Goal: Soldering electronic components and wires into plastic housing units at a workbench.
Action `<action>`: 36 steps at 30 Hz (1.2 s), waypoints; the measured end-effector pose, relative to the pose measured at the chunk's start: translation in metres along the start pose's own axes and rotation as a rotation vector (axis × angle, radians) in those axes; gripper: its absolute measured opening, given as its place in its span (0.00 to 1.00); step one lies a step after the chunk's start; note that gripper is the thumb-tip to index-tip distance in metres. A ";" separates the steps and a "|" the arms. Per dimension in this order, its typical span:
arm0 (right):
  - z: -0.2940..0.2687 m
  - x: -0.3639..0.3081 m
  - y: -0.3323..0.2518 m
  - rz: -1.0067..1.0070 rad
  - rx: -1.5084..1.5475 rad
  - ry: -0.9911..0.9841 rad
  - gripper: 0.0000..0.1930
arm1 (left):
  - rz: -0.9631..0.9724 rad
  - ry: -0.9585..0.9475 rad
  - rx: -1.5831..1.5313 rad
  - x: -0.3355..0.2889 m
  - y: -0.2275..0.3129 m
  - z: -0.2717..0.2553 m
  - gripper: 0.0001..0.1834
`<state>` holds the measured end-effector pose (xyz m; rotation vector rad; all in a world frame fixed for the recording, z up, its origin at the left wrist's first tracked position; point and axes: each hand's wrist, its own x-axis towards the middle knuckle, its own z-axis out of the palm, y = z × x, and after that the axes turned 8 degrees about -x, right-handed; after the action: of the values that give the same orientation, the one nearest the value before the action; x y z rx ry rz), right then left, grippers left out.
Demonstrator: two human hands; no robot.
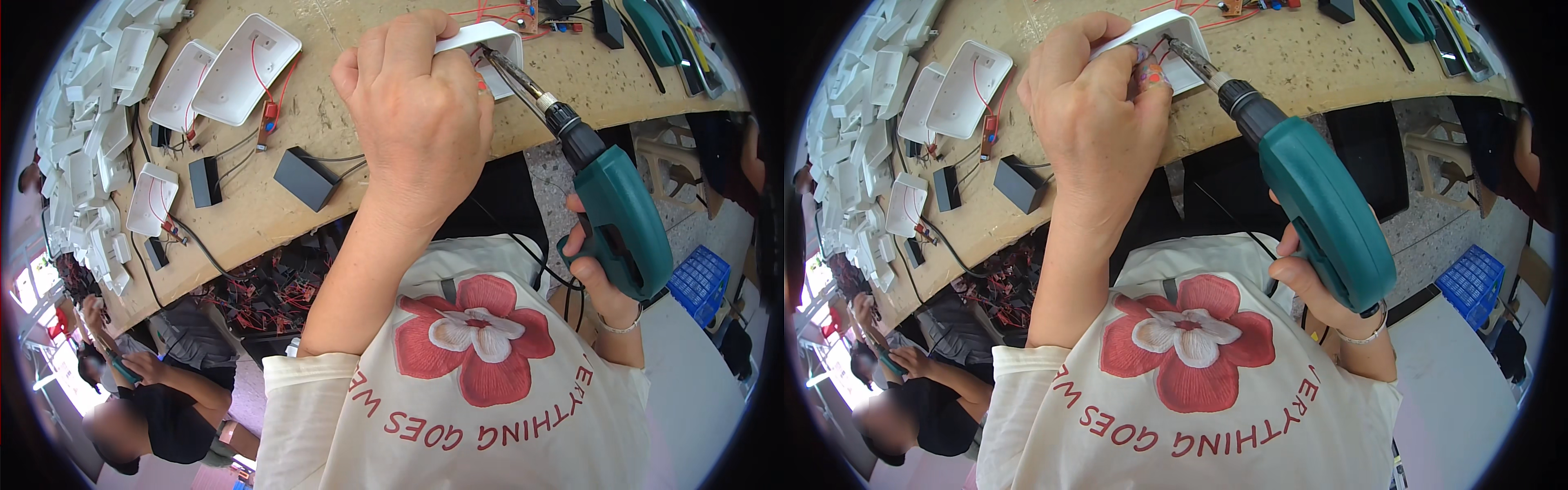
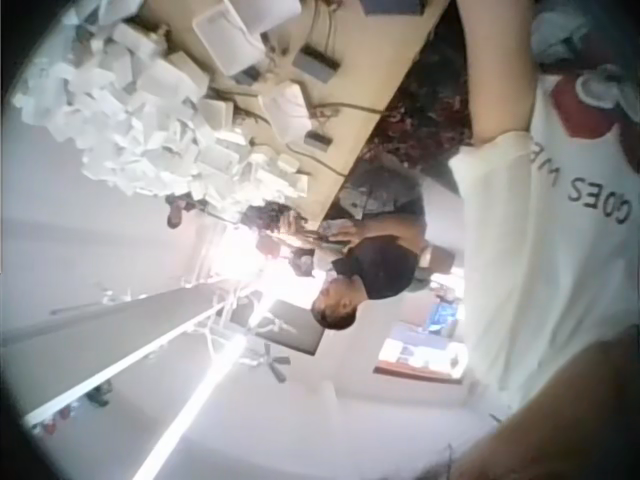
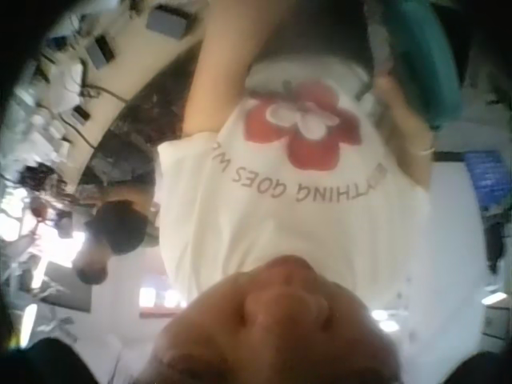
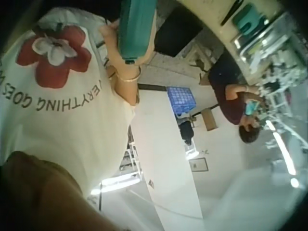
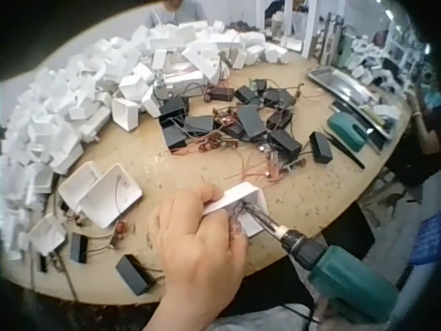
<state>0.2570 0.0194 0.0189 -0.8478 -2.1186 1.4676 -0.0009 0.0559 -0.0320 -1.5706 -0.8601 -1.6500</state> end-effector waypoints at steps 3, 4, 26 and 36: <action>0.001 -0.001 -0.001 0.021 0.000 0.016 0.36 | -0.001 -0.013 0.006 0.000 0.000 -0.001 0.08; 0.003 0.001 -0.003 0.021 0.000 0.016 0.36 | 0.004 -0.016 0.008 -0.001 0.000 -0.001 0.08; 0.010 -0.012 -0.004 0.081 0.125 0.081 0.35 | -0.040 -0.020 -0.019 0.001 0.003 -0.001 0.08; 0.010 -0.016 -0.004 0.104 0.147 0.057 0.35 | -0.022 0.051 -0.091 -0.002 0.000 0.002 0.09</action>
<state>0.2610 0.0007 0.0188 -0.9451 -1.9239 1.6097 -0.0001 0.0575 -0.0339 -1.5782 -0.7880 -1.7593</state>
